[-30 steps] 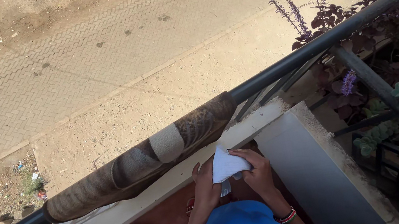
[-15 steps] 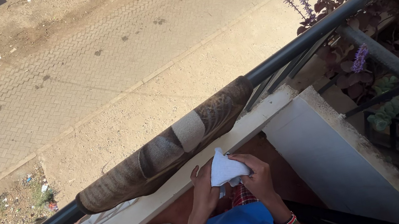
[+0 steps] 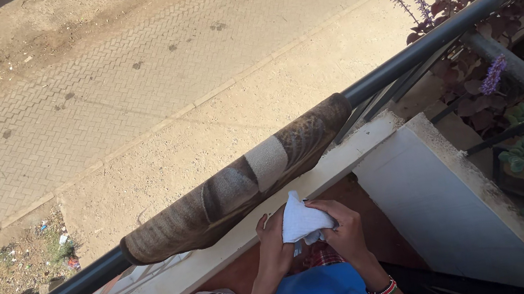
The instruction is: The person opens a door and walks onto a balcony. They pick up a white cloth and a grey shirt, then hang both items on the balcony railing to dry. The person then returns inside and closes the door.
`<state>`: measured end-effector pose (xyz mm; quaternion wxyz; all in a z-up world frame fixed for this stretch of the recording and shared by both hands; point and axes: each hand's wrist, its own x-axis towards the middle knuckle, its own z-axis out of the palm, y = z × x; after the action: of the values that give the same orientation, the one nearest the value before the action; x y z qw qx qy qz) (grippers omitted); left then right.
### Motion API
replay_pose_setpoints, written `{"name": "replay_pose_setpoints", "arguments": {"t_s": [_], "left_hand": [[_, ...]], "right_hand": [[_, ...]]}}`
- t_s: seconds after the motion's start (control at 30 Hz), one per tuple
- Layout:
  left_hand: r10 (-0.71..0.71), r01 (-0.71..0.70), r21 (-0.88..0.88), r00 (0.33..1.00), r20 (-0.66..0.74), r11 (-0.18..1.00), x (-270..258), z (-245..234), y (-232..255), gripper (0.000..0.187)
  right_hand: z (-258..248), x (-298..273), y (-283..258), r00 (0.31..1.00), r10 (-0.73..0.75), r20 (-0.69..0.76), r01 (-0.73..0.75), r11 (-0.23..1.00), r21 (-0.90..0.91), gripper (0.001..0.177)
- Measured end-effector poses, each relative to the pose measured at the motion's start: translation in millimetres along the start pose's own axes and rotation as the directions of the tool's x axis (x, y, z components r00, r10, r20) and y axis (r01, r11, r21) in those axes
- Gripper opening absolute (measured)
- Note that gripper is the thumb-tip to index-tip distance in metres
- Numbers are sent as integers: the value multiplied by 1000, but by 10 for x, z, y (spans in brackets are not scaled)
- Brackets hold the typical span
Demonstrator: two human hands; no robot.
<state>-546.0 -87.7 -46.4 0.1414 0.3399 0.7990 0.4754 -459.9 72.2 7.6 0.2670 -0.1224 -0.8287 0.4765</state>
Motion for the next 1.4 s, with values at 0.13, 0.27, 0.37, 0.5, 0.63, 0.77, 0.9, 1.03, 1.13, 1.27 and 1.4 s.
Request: {"name": "replay_pose_setpoints", "arguments": {"t_s": [0.13,0.27,0.37,0.5,0.63,0.77,0.9,1.03,1.13,1.27,1.4], "left_hand": [[-6,5,-32,1000,-14,999,-22,-16,-32,64],[-33,33,-14,999,-4,999,25,-18,-35,63],[8,-9,-16,1000,-26,1000,-71,-18,13,63],[-53,50,-51,997,-56,997,-75,-36,73,60],[-82,74,-62,985,-151,995,-7,31,169,62],[-76,58,-83,967,-245,995,100,7,177,59],[-164,138,-107,940,-298,985,108,59,201,61],[-138,109,-91,884,-447,990,55,84,340,53],[-83,40,-90,839,-538,995,155,51,378,50],[-90,74,-52,783,-615,996,131,93,524,49],[-121,124,-43,737,-665,991,53,113,598,44]], "right_hand": [[66,-2,48,1000,12,-4,-12,1000,1,48],[98,-44,24,999,41,-5,-41,999,10,50],[81,-90,43,999,32,17,-32,999,-8,50],[105,-100,117,997,41,68,-41,999,-4,46],[71,105,245,990,15,144,-16,1000,3,44],[73,371,279,981,-34,191,26,999,44,53],[38,575,265,963,-123,241,117,992,38,51],[30,786,206,906,-357,226,356,933,48,50],[-16,882,212,865,-438,243,430,898,87,53],[29,972,162,837,-492,239,460,869,180,42],[7,989,132,808,-527,264,489,849,199,43]]}}
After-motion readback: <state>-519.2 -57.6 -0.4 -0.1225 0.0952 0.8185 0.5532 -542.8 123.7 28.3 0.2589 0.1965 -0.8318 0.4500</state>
